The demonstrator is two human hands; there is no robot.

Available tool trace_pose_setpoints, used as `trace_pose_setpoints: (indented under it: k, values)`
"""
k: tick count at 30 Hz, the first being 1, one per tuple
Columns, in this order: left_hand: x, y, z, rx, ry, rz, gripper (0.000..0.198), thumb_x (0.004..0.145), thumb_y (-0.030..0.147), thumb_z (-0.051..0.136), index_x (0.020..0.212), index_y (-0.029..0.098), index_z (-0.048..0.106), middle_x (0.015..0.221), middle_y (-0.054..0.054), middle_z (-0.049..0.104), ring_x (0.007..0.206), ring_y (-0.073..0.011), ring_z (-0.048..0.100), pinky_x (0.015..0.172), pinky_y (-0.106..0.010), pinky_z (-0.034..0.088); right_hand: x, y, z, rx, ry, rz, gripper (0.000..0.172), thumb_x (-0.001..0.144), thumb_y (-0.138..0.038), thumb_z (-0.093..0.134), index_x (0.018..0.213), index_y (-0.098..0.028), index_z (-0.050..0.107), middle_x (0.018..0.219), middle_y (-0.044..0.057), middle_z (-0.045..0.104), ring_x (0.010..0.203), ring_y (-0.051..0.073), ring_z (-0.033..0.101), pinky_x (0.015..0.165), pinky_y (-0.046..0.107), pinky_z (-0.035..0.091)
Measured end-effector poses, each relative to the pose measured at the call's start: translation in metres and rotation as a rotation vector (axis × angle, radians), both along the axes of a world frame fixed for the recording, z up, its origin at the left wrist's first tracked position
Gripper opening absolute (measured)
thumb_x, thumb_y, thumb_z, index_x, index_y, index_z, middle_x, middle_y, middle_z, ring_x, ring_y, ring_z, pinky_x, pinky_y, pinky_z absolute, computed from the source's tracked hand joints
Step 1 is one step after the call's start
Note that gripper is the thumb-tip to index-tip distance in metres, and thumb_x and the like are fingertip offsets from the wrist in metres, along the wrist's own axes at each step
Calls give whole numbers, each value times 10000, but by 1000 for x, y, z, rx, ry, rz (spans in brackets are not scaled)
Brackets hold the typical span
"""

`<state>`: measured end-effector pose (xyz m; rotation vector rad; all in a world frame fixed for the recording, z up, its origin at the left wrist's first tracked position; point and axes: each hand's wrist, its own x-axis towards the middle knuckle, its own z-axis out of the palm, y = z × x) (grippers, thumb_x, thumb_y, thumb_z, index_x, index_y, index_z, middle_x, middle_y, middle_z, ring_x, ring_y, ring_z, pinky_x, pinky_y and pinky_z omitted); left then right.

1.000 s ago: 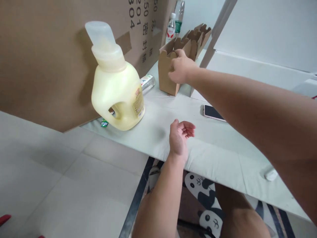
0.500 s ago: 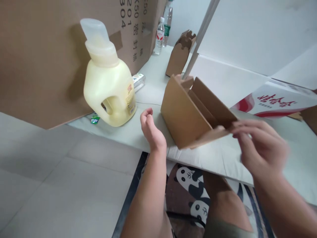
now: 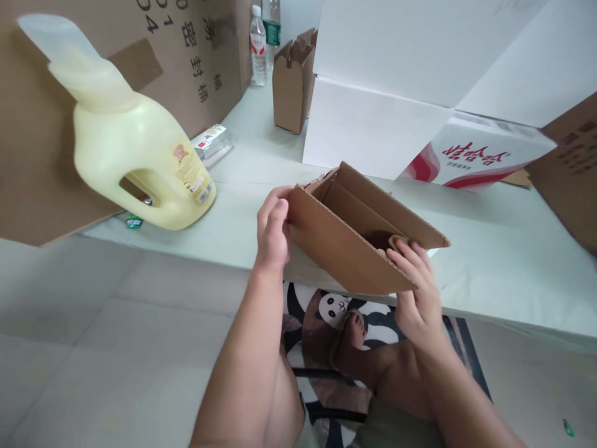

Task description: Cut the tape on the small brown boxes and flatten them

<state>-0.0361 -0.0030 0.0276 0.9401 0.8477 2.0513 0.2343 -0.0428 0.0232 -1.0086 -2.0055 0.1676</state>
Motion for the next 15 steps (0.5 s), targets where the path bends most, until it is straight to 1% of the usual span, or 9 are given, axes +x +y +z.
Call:
trace_pose_setpoints:
  k: [2,4,6,8,9,12,15]
  values:
    - [7,-1,1,-15,42,-2,416,851,652,663,889,238,693,974,-50,758,1085,-264,703,952,-394,533,3,-3,-11,73,33,-4,451,978,-241,454,1367,-292,677,1385,77,696,1380,348,573,1182,650,406]
    - [13,-1,1,-64,103,21,438,830,676,668,848,238,663,880,-50,727,1027,-260,700,907,-385,545,6,-5,-18,106,78,-8,468,961,-243,467,1371,-308,681,1334,66,715,1313,347,609,1166,643,421]
    - [17,2,-1,-126,174,61,445,791,683,704,818,245,629,826,-40,693,904,-231,683,811,-354,546,7,-4,-19,102,111,3,473,952,-252,473,1368,-338,682,1289,55,729,1247,332,635,1144,624,439]
    - [17,6,-4,-163,241,114,465,759,682,743,790,244,589,803,-24,658,769,-185,630,722,-321,520,8,-1,-17,92,142,1,469,944,-259,478,1352,-364,684,1250,47,739,1194,321,648,1124,611,452]
    - [17,9,-6,-169,276,143,480,754,688,751,785,243,574,794,-17,637,726,-166,601,701,-313,508,8,1,-15,85,151,-10,462,941,-261,478,1339,-371,687,1235,46,742,1183,322,650,1117,611,453]
    - [17,15,-10,-152,375,225,506,782,730,718,831,243,588,774,-3,576,723,-157,583,725,-317,507,8,5,-11,61,167,-46,404,930,-282,506,1274,-369,699,1194,51,742,1167,332,655,1113,618,453]
    - [21,15,-10,-132,433,292,489,832,716,692,938,241,644,828,-10,590,796,-164,603,776,-319,515,8,7,-11,38,224,-72,299,905,-307,590,1176,-353,706,1168,57,710,1160,322,653,1131,609,446]
